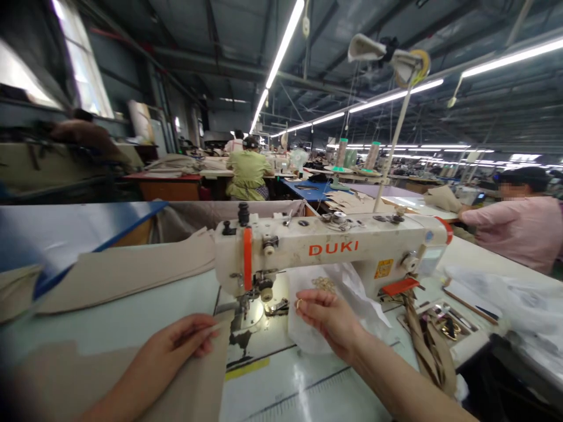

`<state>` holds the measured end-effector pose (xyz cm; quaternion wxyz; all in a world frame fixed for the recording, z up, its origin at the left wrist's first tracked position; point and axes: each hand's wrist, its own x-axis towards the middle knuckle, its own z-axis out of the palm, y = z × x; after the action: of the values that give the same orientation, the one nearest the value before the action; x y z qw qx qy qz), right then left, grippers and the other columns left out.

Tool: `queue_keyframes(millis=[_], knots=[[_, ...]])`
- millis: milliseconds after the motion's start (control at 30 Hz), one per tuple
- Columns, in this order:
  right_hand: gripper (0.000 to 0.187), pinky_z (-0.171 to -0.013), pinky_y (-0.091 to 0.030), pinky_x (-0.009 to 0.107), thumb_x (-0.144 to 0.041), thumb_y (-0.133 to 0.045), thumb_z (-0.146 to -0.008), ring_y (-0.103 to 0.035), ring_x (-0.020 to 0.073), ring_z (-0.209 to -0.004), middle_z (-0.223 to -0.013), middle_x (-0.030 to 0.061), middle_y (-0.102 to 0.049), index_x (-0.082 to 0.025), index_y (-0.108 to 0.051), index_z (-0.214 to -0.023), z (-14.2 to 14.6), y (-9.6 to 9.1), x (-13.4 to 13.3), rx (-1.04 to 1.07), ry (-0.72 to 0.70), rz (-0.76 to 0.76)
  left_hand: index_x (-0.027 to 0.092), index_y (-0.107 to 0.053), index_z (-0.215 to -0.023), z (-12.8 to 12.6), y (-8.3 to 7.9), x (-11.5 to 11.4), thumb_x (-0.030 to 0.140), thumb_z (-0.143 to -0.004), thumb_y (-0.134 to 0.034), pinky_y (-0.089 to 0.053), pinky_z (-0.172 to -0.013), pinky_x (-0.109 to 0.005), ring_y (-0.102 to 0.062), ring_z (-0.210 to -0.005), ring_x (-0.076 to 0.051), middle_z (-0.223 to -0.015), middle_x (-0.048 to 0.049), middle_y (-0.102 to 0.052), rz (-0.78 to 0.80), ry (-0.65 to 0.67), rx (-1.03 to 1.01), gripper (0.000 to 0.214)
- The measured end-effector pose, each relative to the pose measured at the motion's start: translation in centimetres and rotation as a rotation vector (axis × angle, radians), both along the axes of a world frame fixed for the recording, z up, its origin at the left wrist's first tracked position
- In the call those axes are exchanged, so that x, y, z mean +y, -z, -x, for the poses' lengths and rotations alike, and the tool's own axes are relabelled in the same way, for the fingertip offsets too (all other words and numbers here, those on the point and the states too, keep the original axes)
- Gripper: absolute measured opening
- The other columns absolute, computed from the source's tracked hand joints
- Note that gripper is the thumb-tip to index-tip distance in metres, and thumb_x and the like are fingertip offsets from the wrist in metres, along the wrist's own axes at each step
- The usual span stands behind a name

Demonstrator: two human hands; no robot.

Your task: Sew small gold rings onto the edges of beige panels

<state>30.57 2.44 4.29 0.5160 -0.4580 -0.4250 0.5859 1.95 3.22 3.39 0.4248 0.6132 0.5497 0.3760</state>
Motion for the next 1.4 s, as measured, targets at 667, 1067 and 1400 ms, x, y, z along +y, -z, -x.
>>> queue_keyframes(millis=[667,1067,1400], knots=[[0.032,-0.064,-0.043,0.021,-0.031,-0.090,-0.045,-0.055,0.0092,-0.060,-0.062,-0.0013,-0.066,-0.016,-0.072,-0.068,10.1,2.4,-0.9,0.093,-0.127,0.088,0.017,-0.067,-0.073,0.2,1.3,-1.8,0.024,-0.074,-0.060,-0.044,-0.062,-0.023,-0.059,-0.065,-0.016,-0.064,0.0008,-0.063,-0.133,0.104,-0.147,0.010],[0.035,-0.066,-0.048,0.026,-0.038,-0.086,-0.051,-0.060,0.0119,-0.063,-0.070,0.0017,-0.066,-0.016,-0.071,-0.074,10.5,2.7,0.1,0.094,-0.243,0.094,0.016,-0.064,-0.070,0.2,0.8,-1.2,0.031,-0.067,-0.065,-0.044,-0.057,-0.024,-0.056,-0.056,-0.014,-0.058,0.0010,-0.062,0.023,0.184,-0.313,0.016],[0.027,-0.060,-0.043,0.023,-0.042,-0.076,-0.065,-0.054,0.0116,-0.060,-0.063,-0.0007,-0.062,-0.017,-0.068,-0.071,11.0,2.9,0.0,-0.129,-0.220,-0.216,0.015,-0.060,-0.071,0.4,0.8,-0.9,0.035,-0.062,-0.072,-0.045,-0.054,-0.024,-0.057,-0.051,-0.012,-0.057,0.0019,-0.062,0.156,0.218,-0.362,0.025]])
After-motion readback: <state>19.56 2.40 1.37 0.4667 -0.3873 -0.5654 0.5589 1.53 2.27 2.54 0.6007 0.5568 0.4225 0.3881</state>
